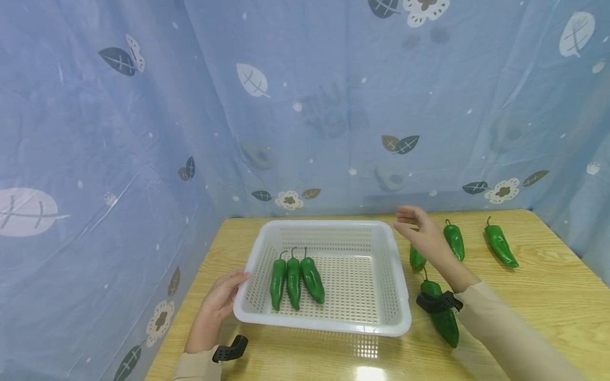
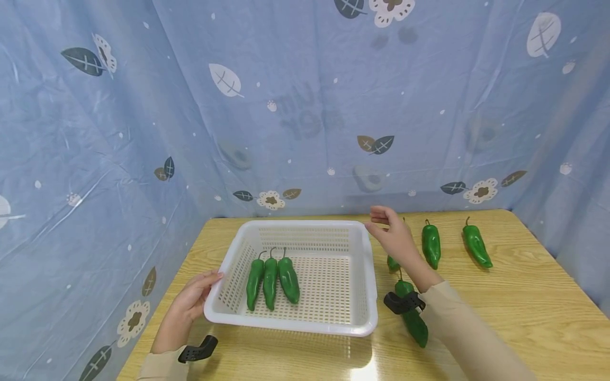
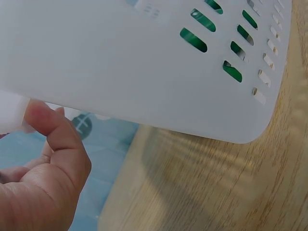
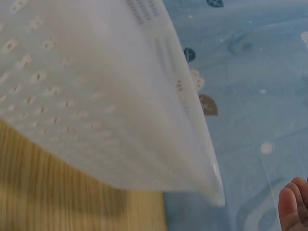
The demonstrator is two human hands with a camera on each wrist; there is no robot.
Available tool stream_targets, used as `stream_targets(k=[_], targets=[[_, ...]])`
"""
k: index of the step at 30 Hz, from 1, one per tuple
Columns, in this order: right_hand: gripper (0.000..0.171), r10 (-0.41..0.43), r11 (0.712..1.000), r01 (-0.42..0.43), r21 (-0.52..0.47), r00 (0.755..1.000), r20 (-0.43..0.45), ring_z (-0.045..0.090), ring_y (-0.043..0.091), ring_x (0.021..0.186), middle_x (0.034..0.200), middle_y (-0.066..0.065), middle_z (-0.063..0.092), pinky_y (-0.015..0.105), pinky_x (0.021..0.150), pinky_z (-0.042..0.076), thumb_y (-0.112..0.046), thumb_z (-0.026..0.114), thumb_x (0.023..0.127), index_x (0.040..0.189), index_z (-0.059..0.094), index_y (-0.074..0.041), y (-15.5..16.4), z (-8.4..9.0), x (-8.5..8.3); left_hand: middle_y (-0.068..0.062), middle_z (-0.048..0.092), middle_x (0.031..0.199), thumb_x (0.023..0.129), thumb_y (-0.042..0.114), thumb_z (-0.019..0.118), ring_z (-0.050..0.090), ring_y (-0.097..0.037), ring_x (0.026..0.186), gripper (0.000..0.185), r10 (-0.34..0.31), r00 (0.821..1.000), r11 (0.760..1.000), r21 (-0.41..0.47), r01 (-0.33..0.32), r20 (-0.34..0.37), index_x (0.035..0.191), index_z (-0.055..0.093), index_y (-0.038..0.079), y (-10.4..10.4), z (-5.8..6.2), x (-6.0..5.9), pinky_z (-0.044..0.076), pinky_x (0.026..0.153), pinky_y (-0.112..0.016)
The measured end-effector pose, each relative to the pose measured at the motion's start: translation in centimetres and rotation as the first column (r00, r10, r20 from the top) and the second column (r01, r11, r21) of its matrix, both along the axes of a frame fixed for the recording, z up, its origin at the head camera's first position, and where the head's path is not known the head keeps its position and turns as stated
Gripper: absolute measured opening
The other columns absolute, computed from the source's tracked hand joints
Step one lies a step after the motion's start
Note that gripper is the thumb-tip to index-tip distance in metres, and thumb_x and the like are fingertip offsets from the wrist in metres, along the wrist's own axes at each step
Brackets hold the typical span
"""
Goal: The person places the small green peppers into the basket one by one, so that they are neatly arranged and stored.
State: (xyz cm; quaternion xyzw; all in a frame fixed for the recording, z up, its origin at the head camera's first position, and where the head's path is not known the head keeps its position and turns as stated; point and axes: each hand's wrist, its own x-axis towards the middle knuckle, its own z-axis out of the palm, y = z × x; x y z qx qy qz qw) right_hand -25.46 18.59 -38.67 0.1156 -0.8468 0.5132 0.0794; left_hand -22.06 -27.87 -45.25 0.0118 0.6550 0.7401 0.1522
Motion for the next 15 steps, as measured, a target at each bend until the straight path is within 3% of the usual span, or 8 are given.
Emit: stream_targets(k=[5, 15], targets=[[0.057, -0.034, 0.998, 0.035, 0.051, 0.999, -0.007, 0.045, 0.037, 0.123, 0.135, 0.023, 0.047, 0.053, 0.094, 0.042, -0.033, 0.052, 0.098, 0.142, 0.035, -0.001, 1.5, -0.8, 0.5, -0.008, 0.059, 0.118, 0.101, 0.016, 0.043, 0.059, -0.018, 0.110, 0.053, 0.020, 1.000, 1.000, 0.011, -0.020, 0.010, 0.141, 0.024, -0.013, 0.1, 0.0, 0.0, 0.051, 0.091, -0.035], [0.058, -0.076, 0.994, 0.074, 0.079, 0.997, 0.013, 0.045, 0.041, 0.120, 0.132, 0.027, 0.048, 0.058, 0.094, 0.040, -0.035, 0.050, 0.098, 0.140, 0.036, 0.003, 3.6, -2.9, 1.9, -0.007, 0.059, 0.118, 0.101, 0.016, 0.042, 0.060, -0.017, 0.109, 0.054, 0.001, 1.000, 1.000, 0.027, -0.002, 0.008, 0.141, 0.022, -0.014, 0.1, 0.0, 0.0, 0.051, 0.091, -0.035]])
